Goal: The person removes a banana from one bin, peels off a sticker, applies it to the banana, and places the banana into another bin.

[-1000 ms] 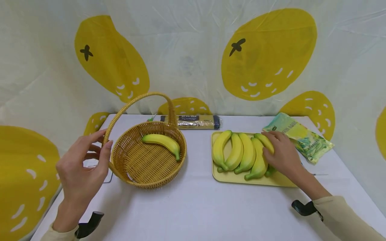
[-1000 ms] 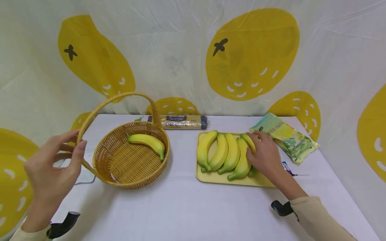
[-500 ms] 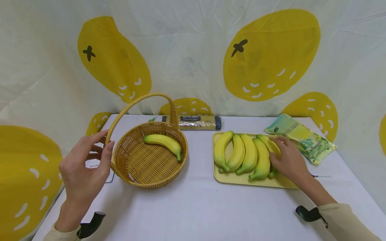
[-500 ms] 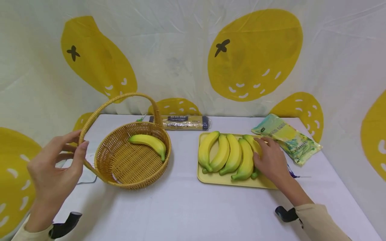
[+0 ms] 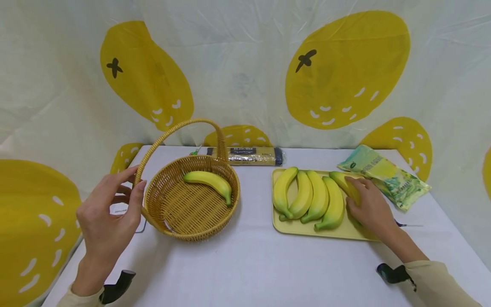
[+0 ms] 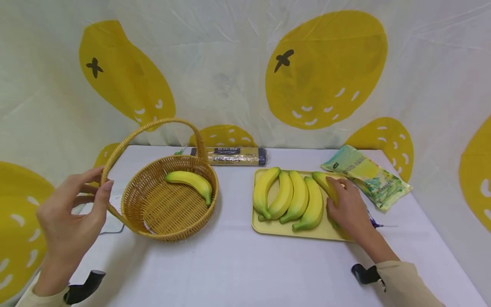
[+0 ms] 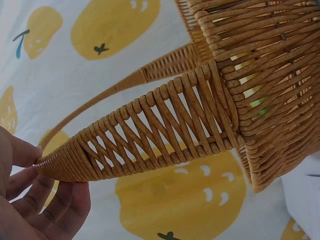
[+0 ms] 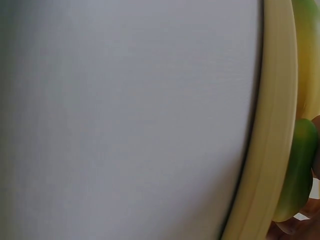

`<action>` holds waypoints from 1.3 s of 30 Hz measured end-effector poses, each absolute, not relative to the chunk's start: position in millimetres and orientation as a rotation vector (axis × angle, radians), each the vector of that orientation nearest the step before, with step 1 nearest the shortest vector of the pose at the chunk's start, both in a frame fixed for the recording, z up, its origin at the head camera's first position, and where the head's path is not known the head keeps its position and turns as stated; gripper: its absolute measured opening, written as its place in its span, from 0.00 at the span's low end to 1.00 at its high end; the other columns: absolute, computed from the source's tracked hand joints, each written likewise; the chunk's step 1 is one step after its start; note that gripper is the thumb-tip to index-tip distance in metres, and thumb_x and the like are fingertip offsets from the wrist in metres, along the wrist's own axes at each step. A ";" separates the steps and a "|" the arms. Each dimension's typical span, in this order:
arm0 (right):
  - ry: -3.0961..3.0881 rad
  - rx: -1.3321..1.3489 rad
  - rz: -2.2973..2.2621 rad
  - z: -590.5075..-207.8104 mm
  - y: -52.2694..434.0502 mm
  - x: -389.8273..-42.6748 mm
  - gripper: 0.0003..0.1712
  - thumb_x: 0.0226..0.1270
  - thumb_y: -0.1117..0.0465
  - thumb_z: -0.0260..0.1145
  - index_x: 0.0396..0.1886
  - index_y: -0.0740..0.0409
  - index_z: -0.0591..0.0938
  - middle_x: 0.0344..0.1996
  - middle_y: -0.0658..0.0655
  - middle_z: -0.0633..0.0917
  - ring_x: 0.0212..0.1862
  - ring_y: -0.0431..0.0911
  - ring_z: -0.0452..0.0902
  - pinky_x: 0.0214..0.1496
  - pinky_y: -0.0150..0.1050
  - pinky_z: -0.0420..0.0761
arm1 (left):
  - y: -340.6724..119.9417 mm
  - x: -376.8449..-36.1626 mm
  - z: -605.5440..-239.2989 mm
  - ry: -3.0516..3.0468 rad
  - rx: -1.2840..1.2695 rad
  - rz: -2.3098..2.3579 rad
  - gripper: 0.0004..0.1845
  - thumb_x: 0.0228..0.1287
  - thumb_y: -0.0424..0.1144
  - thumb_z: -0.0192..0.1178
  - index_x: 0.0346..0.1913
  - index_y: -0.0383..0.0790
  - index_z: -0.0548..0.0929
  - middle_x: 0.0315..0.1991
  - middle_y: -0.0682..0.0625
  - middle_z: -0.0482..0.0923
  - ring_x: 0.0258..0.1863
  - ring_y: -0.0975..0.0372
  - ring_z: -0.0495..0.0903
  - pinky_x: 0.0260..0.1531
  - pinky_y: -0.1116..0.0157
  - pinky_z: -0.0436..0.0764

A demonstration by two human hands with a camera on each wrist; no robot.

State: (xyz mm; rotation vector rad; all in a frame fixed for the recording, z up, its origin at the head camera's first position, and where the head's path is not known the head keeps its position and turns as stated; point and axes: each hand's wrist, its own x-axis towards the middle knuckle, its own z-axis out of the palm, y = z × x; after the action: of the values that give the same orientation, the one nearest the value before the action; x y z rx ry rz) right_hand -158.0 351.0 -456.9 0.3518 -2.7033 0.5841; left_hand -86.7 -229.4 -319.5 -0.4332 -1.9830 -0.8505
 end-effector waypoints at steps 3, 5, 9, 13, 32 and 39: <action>-2.702 0.344 0.583 -456.0 352.5 -158.5 0.34 0.62 0.71 0.72 0.70 0.70 0.76 0.57 0.78 0.75 0.55 0.74 0.73 0.50 0.74 0.76 | -226.5 -83.9 -315.8 -1.986 -0.432 -0.845 0.18 0.65 0.29 0.70 0.57 0.26 0.87 0.41 0.36 0.86 0.35 0.76 0.77 0.41 0.85 0.77; -2.708 0.330 0.581 -455.3 353.5 -158.4 0.34 0.63 0.71 0.72 0.69 0.70 0.76 0.57 0.78 0.76 0.55 0.74 0.73 0.51 0.74 0.75 | -225.6 -83.2 -314.7 -1.984 -0.437 -0.845 0.18 0.66 0.29 0.70 0.57 0.26 0.87 0.41 0.36 0.86 0.35 0.76 0.77 0.41 0.85 0.77; -2.709 0.323 0.564 -452.7 356.1 -158.4 0.32 0.63 0.72 0.71 0.68 0.69 0.77 0.57 0.78 0.77 0.53 0.74 0.75 0.48 0.74 0.76 | -226.5 -84.4 -316.1 -1.996 -0.444 -0.835 0.18 0.67 0.31 0.70 0.57 0.26 0.87 0.42 0.37 0.86 0.35 0.75 0.77 0.40 0.85 0.77; -2.678 0.356 0.539 -447.4 357.0 -160.3 0.32 0.59 0.72 0.70 0.66 0.68 0.80 0.55 0.78 0.79 0.51 0.74 0.77 0.44 0.73 0.78 | -229.6 -86.6 -319.4 -2.013 -0.441 -0.831 0.19 0.69 0.35 0.70 0.58 0.28 0.87 0.43 0.37 0.86 0.35 0.74 0.77 0.40 0.85 0.77; -2.608 0.444 0.545 -404.8 325.5 -172.6 0.29 0.61 0.72 0.68 0.65 0.65 0.83 0.54 0.74 0.81 0.46 0.68 0.79 0.32 0.60 0.80 | -231.3 -85.2 -321.0 -2.023 -0.418 -0.832 0.21 0.64 0.28 0.72 0.60 0.30 0.87 0.44 0.39 0.86 0.34 0.73 0.77 0.39 0.85 0.77; -2.570 0.497 0.577 -394.3 303.7 -179.6 0.28 0.61 0.72 0.69 0.64 0.62 0.84 0.53 0.69 0.83 0.45 0.63 0.79 0.34 0.56 0.79 | -231.2 -86.4 -323.8 -2.028 -0.423 -0.825 0.21 0.64 0.29 0.72 0.60 0.31 0.87 0.44 0.40 0.86 0.34 0.73 0.77 0.39 0.85 0.77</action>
State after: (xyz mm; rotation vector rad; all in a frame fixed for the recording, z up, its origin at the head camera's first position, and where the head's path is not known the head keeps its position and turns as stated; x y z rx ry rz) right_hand -179.6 303.7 -394.3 0.4974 -2.5705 0.5769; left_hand -86.4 -231.2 -323.8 -0.4230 -2.0283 -0.8252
